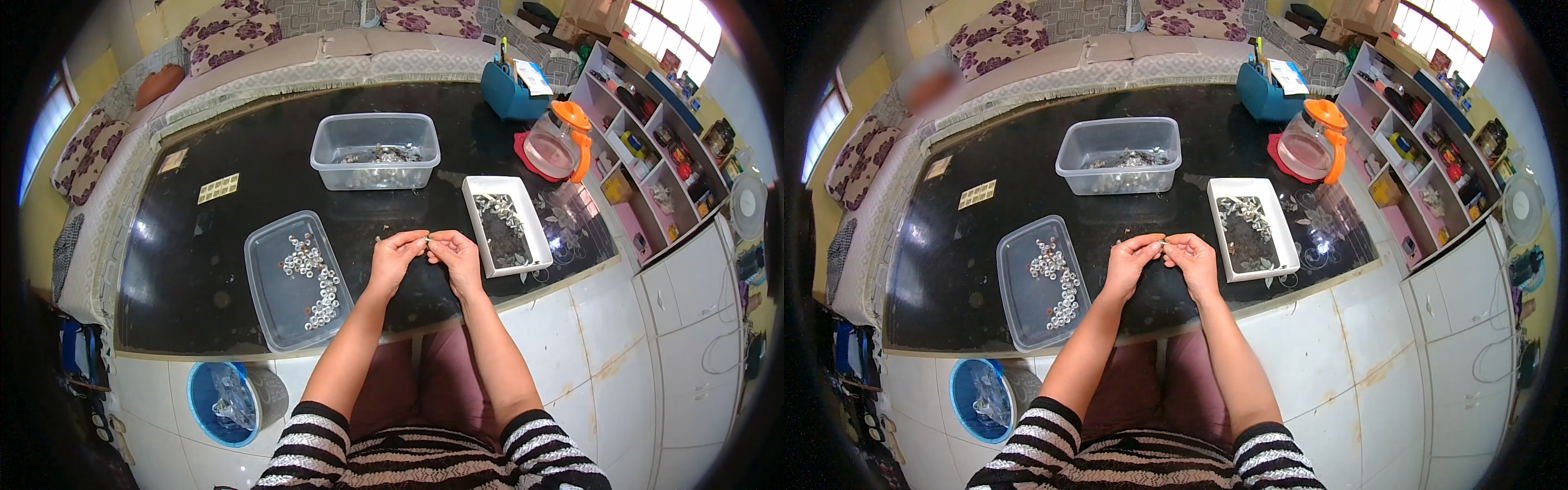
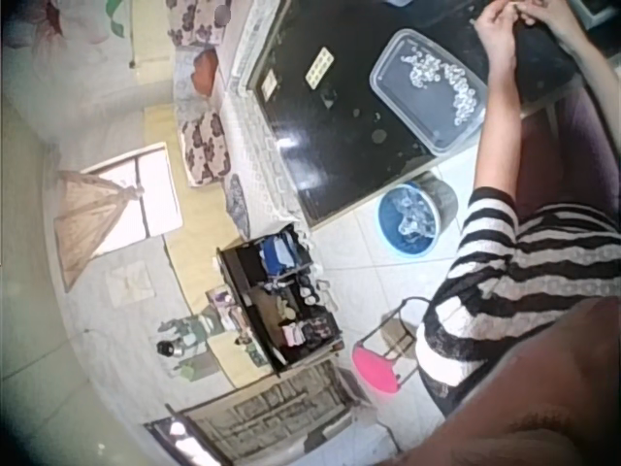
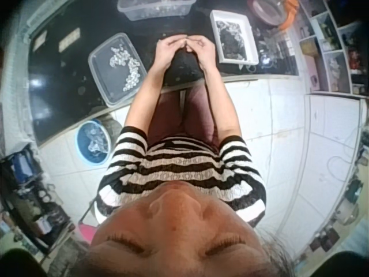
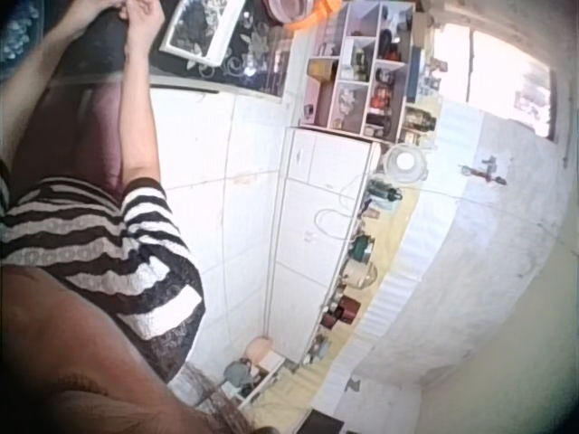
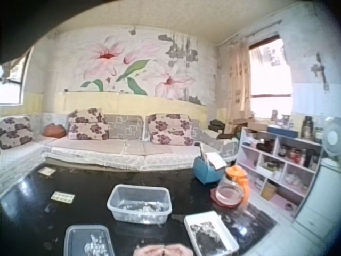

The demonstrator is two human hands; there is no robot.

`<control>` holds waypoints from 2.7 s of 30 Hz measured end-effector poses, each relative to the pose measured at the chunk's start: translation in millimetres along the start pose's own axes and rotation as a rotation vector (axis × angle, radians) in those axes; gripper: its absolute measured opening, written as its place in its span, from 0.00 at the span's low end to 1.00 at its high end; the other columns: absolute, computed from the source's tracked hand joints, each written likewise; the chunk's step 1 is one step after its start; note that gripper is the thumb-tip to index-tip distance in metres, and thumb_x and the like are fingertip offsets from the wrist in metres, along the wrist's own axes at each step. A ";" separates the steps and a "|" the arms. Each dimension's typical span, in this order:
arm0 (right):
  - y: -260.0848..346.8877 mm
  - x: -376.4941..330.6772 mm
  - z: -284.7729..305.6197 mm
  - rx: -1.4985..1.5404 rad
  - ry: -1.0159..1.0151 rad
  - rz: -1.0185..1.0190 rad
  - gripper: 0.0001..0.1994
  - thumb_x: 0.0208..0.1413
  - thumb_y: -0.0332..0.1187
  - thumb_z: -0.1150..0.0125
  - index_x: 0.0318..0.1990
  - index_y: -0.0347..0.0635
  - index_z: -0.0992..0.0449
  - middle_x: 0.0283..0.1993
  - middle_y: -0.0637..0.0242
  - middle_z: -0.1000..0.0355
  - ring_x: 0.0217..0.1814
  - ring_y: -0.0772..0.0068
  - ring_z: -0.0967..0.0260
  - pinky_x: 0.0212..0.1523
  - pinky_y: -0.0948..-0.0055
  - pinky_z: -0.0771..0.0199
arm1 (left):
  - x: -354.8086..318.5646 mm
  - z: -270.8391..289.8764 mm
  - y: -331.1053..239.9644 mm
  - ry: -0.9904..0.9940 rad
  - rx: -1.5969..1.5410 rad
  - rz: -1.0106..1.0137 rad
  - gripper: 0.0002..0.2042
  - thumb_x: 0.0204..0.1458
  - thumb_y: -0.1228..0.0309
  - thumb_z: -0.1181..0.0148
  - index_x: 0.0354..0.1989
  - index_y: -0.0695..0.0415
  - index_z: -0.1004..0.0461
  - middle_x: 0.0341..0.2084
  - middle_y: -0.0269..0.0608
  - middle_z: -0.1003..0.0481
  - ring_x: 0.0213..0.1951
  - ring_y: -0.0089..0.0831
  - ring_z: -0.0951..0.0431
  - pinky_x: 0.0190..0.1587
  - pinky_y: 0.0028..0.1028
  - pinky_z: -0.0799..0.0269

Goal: The person assembles small white and black components by hand, picking them from separate containers on a table and joining them together.

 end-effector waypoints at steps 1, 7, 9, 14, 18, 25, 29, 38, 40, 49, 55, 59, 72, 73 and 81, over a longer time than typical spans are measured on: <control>0.4 -0.1 0.6 -0.017 0.007 -0.010 0.05 0.46 0.26 0.45 0.30 0.35 0.31 0.26 0.67 0.32 0.24 0.84 0.36 0.25 0.86 0.36 | -0.1 -0.8 -0.8 0.001 0.001 0.000 0.10 0.44 0.77 0.46 0.36 0.64 0.29 0.28 0.34 0.28 0.29 0.17 0.31 0.33 0.16 0.34; -4.7 0.3 1.4 -0.112 0.001 -0.020 0.06 0.49 0.31 0.48 0.28 0.37 0.31 0.23 0.70 0.32 0.22 0.85 0.38 0.22 0.87 0.38 | -2.0 -4.8 -4.4 0.007 -0.041 0.004 0.09 0.44 0.76 0.46 0.35 0.64 0.29 0.25 0.33 0.28 0.26 0.16 0.33 0.31 0.16 0.35; -5.1 0.1 0.2 -0.130 -0.003 -0.033 0.07 0.50 0.32 0.49 0.27 0.37 0.31 0.22 0.70 0.33 0.21 0.86 0.39 0.22 0.87 0.38 | -2.0 -4.1 -4.5 0.000 -0.039 0.003 0.09 0.44 0.76 0.46 0.35 0.64 0.28 0.25 0.33 0.28 0.26 0.16 0.33 0.31 0.16 0.35; -3.9 -0.9 -1.6 -0.178 -0.015 -0.012 0.11 0.52 0.36 0.52 0.25 0.37 0.31 0.20 0.71 0.34 0.19 0.86 0.40 0.19 0.88 0.40 | -2.3 -5.6 -5.3 0.031 -0.056 -0.008 0.08 0.44 0.77 0.47 0.34 0.64 0.28 0.25 0.34 0.28 0.26 0.17 0.32 0.32 0.17 0.35; -6.0 -0.5 1.4 -0.254 0.007 -0.046 0.13 0.52 0.38 0.53 0.24 0.38 0.32 0.20 0.71 0.34 0.19 0.86 0.40 0.19 0.88 0.40 | -1.9 -4.5 -4.3 0.078 -0.058 -0.019 0.08 0.45 0.77 0.47 0.34 0.64 0.29 0.26 0.36 0.28 0.27 0.18 0.32 0.32 0.18 0.34; -2.7 -2.3 -4.8 -0.265 0.008 -0.008 0.11 0.53 0.36 0.55 0.25 0.39 0.33 0.21 0.71 0.35 0.21 0.85 0.40 0.22 0.87 0.40 | -1.7 -3.7 -4.7 0.043 -0.073 -0.008 0.08 0.46 0.77 0.48 0.35 0.65 0.30 0.26 0.37 0.28 0.29 0.22 0.28 0.34 0.20 0.32; -8.3 -0.9 -1.8 -0.274 0.038 0.068 0.08 0.52 0.33 0.54 0.27 0.38 0.34 0.25 0.69 0.34 0.24 0.85 0.40 0.23 0.86 0.39 | -0.6 -3.5 -2.2 0.039 -0.053 -0.014 0.08 0.45 0.77 0.48 0.35 0.65 0.30 0.27 0.36 0.28 0.28 0.20 0.29 0.33 0.18 0.32; -2.9 -1.9 -7.8 -0.253 -0.052 0.107 0.05 0.51 0.29 0.52 0.29 0.37 0.35 0.24 0.71 0.36 0.24 0.85 0.40 0.25 0.85 0.38 | -0.7 -3.9 -3.9 0.016 -0.089 0.001 0.08 0.45 0.76 0.47 0.35 0.64 0.29 0.26 0.34 0.28 0.26 0.16 0.32 0.32 0.16 0.35; -4.1 -2.4 -5.5 -0.297 -0.027 0.130 0.05 0.50 0.29 0.51 0.28 0.37 0.35 0.24 0.71 0.36 0.24 0.85 0.40 0.25 0.86 0.38 | -0.2 -2.6 -2.2 0.013 -0.079 -0.008 0.08 0.45 0.76 0.47 0.35 0.64 0.29 0.25 0.33 0.28 0.26 0.16 0.32 0.32 0.16 0.35; -4.7 -1.7 -3.5 -0.238 0.020 0.096 0.05 0.50 0.30 0.51 0.27 0.38 0.35 0.22 0.73 0.36 0.23 0.86 0.40 0.25 0.86 0.38 | -1.6 -5.1 -3.9 0.025 -0.072 -0.022 0.08 0.45 0.76 0.47 0.35 0.63 0.29 0.25 0.33 0.28 0.26 0.16 0.32 0.32 0.16 0.35; -4.9 -1.5 -3.1 -0.213 0.050 0.094 0.06 0.51 0.31 0.53 0.27 0.38 0.34 0.23 0.72 0.35 0.24 0.85 0.40 0.26 0.86 0.38 | -2.2 -5.6 -5.0 0.041 -0.088 -0.019 0.08 0.45 0.76 0.47 0.35 0.63 0.29 0.25 0.33 0.28 0.26 0.16 0.32 0.32 0.16 0.35; -5.3 -1.4 -2.9 -0.218 0.055 0.089 0.08 0.52 0.33 0.54 0.26 0.38 0.34 0.22 0.72 0.35 0.24 0.85 0.40 0.25 0.86 0.38 | -2.1 -5.8 -4.5 0.064 -0.109 -0.007 0.08 0.45 0.76 0.47 0.35 0.64 0.30 0.25 0.34 0.28 0.27 0.17 0.31 0.32 0.17 0.35; -7.6 -1.7 -4.3 -0.310 0.020 0.104 0.09 0.52 0.32 0.55 0.26 0.37 0.34 0.21 0.71 0.35 0.22 0.85 0.40 0.23 0.85 0.39 | -1.8 -5.0 -4.4 0.058 -0.121 -0.011 0.08 0.46 0.77 0.48 0.35 0.65 0.31 0.24 0.36 0.29 0.26 0.20 0.30 0.31 0.18 0.33; -8.8 -1.1 -3.7 -0.325 0.018 0.131 0.08 0.52 0.32 0.55 0.26 0.37 0.34 0.21 0.71 0.35 0.22 0.85 0.40 0.23 0.85 0.39 | -1.9 -5.3 -5.1 0.058 -0.121 -0.011 0.08 0.46 0.77 0.48 0.35 0.65 0.31 0.24 0.36 0.29 0.26 0.20 0.30 0.31 0.18 0.33; -5.4 -2.4 -4.9 -0.389 -0.062 0.160 0.08 0.52 0.32 0.54 0.29 0.36 0.34 0.22 0.70 0.35 0.23 0.83 0.39 0.26 0.84 0.37 | -1.0 -4.9 -5.6 0.026 -0.125 0.015 0.08 0.45 0.76 0.46 0.35 0.63 0.29 0.25 0.34 0.28 0.26 0.17 0.31 0.32 0.16 0.35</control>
Point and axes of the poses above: each hand's wrist, its own x-axis towards the middle knuckle, its own z-axis out of the back of the hand, y = z × x, the point moved 2 cm from there along x, towards the middle knuckle
